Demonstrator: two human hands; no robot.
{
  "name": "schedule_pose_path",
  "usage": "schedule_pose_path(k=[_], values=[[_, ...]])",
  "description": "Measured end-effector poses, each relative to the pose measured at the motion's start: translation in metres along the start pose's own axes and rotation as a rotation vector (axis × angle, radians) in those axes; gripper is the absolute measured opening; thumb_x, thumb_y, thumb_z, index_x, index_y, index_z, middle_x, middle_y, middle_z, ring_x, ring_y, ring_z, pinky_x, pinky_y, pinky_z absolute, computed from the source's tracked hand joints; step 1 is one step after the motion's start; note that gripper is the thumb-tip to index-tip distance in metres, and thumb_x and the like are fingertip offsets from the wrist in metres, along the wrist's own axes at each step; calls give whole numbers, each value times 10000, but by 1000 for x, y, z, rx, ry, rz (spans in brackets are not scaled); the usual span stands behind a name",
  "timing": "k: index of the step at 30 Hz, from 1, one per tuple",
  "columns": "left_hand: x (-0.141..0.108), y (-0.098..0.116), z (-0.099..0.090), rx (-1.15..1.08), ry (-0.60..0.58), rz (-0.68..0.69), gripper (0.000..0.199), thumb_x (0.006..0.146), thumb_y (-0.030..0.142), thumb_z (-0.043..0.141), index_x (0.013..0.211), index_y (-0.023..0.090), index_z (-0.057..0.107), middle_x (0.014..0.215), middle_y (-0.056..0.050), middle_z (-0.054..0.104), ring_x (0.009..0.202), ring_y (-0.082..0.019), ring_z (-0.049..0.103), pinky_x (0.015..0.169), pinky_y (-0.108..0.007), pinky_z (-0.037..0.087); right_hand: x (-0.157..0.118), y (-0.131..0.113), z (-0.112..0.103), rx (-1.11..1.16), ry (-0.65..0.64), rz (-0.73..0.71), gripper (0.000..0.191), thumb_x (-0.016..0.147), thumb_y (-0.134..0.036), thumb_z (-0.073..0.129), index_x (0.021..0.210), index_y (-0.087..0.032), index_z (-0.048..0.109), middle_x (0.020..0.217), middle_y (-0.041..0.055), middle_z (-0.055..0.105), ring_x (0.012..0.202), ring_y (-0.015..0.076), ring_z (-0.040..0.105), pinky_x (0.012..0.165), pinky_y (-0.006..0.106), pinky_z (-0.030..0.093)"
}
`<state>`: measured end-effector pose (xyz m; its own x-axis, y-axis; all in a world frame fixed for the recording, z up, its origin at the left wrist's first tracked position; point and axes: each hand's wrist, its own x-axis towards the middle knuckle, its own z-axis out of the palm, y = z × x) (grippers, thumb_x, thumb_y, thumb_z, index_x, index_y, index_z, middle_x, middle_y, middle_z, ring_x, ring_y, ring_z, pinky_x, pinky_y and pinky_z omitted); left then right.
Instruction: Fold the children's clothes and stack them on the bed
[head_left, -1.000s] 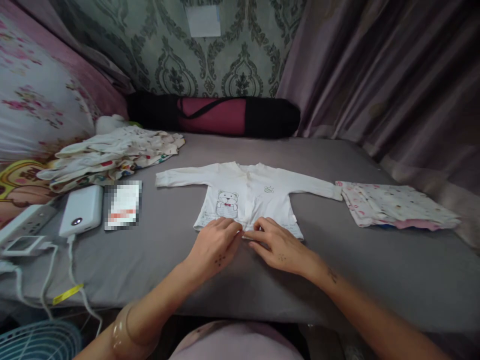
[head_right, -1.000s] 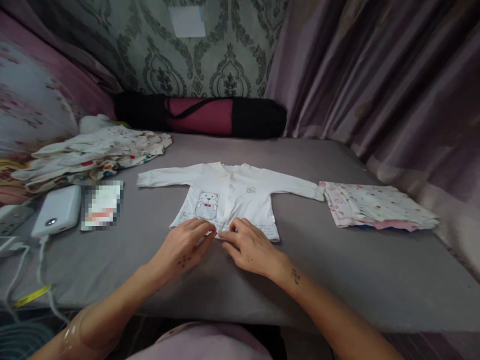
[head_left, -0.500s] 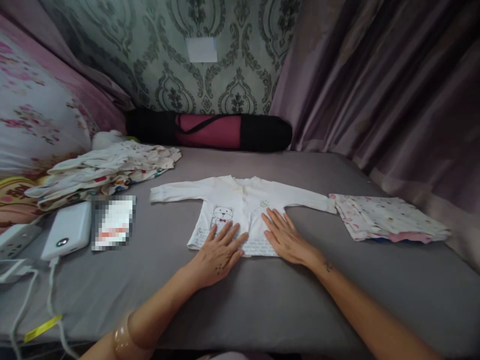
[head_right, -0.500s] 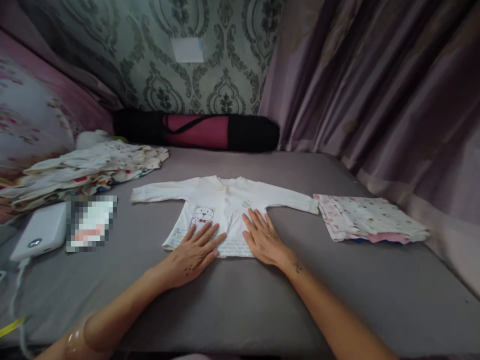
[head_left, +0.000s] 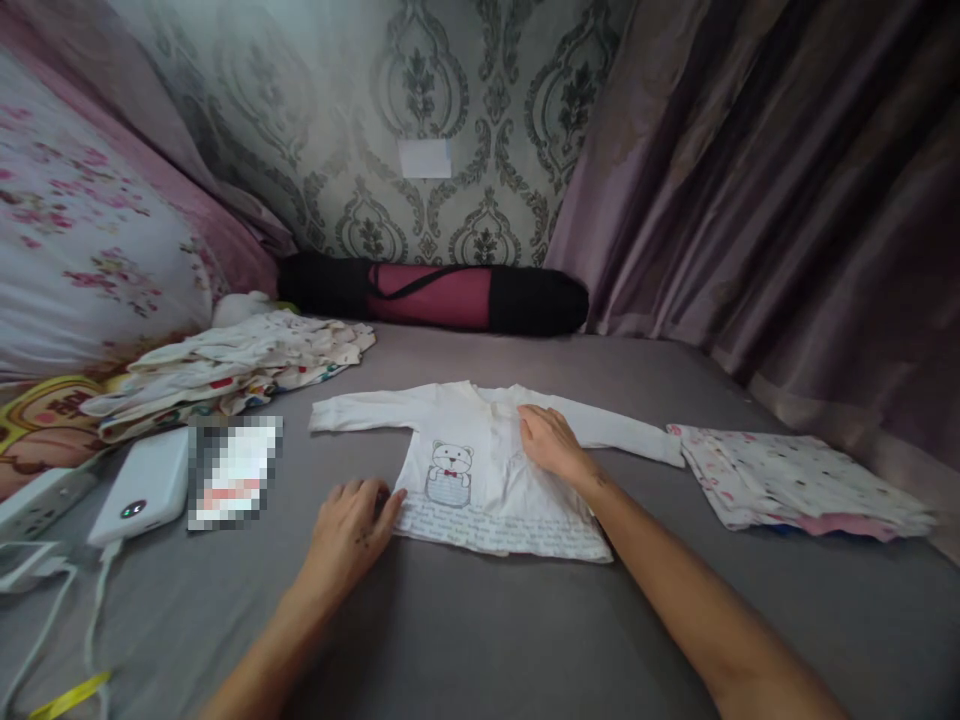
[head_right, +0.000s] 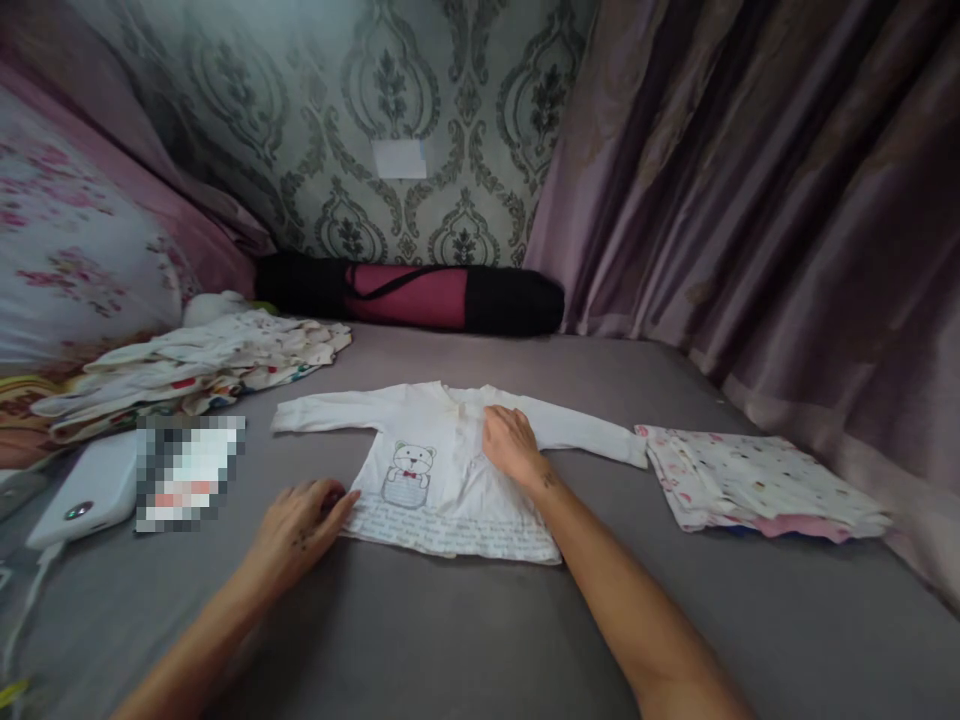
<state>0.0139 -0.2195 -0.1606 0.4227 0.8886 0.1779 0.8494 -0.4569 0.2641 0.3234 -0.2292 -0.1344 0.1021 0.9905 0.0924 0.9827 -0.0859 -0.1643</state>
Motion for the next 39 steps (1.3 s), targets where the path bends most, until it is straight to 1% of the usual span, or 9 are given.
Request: schedule_pose_path(k=[5, 11, 17, 19, 22, 24, 26, 32, 39], values=[[-4, 0, 10, -32, -48, -116, 388, 903, 505, 390, 796, 199, 603, 799, -80, 612, 786, -249, 566, 745, -355, 409, 45, -4, 34, 6, 6, 158, 545, 988, -325, 271, 1432, -20, 352, 1521, 182, 312, 1409, 274, 246, 1137, 419, 151], [-3, 6, 9, -127, -76, -245, 378, 830, 539, 477, 699, 207, 602, 743, -66, 565, 758, -253, 548, 675, -341, 410, 54, -2, 53, 12, -28, 183, 655, 987, -431, 186, 1480, -5, 248, 1563, 174, 194, 1444, 271, 131, 1151, 439, 86], [-7, 5, 10, -241, -1, -309, 430, 807, 593, 487, 717, 205, 650, 820, -77, 570, 777, -245, 524, 781, -394, 423, 59, 0, 42, 5, -139, 205, 657, 979, -436, 197, 1481, -16, 246, 1565, 178, 188, 1443, 285, 132, 1144, 458, 115], [-8, 4, 13, -268, 44, -318, 462, 830, 596, 448, 710, 205, 661, 833, -85, 571, 793, -248, 521, 811, -408, 420, 62, -7, 36, -6, -109, 194, 617, 976, -390, 213, 1463, -20, 292, 1551, 189, 229, 1435, 290, 162, 1138, 475, 120], [-9, 4, 16, -271, 77, -303, 442, 857, 550, 432, 684, 206, 649, 813, -79, 564, 785, -241, 516, 805, -404, 422, 68, -28, 34, -21, 0, 36, 547, 977, -303, 205, 1436, -49, 360, 1534, 158, 294, 1429, 253, 189, 1153, 439, 78], [-10, 5, 16, -264, 86, -292, 397, 855, 513, 460, 682, 204, 638, 814, -75, 558, 783, -237, 512, 798, -403, 426, 73, -45, 39, -7, -11, -114, 538, 980, -295, 205, 1433, -59, 374, 1532, 133, 309, 1429, 229, 195, 1162, 391, 66], [-11, 7, 14, -266, 90, -292, 352, 852, 479, 486, 701, 199, 637, 845, -80, 558, 805, -240, 510, 806, -410, 428, 80, -60, 46, 8, -64, -185, 554, 983, -316, 215, 1447, -44, 349, 1538, 133, 295, 1431, 230, 192, 1164, 367, 71], [-13, 11, 10, -291, 110, -310, 315, 871, 420, 492, 689, 190, 608, 875, -78, 540, 844, -239, 499, 819, -406, 441, 98, -80, 62, 29, -146, -88, 677, 985, -441, 191, 1478, 22, 234, 1566, 187, 170, 1444, 284, 129, 1160, 408, 80], [-16, 9, 6, -259, 108, -265, 312, 880, 421, 492, 666, 204, 564, 881, -70, 542, 844, -238, 486, 806, -400, 446, 95, -83, 71, 9, -70, -53, 678, 967, -472, 211, 1491, -42, 240, 1574, 154, 171, 1442, 289, 124, 1150, 430, 81]])
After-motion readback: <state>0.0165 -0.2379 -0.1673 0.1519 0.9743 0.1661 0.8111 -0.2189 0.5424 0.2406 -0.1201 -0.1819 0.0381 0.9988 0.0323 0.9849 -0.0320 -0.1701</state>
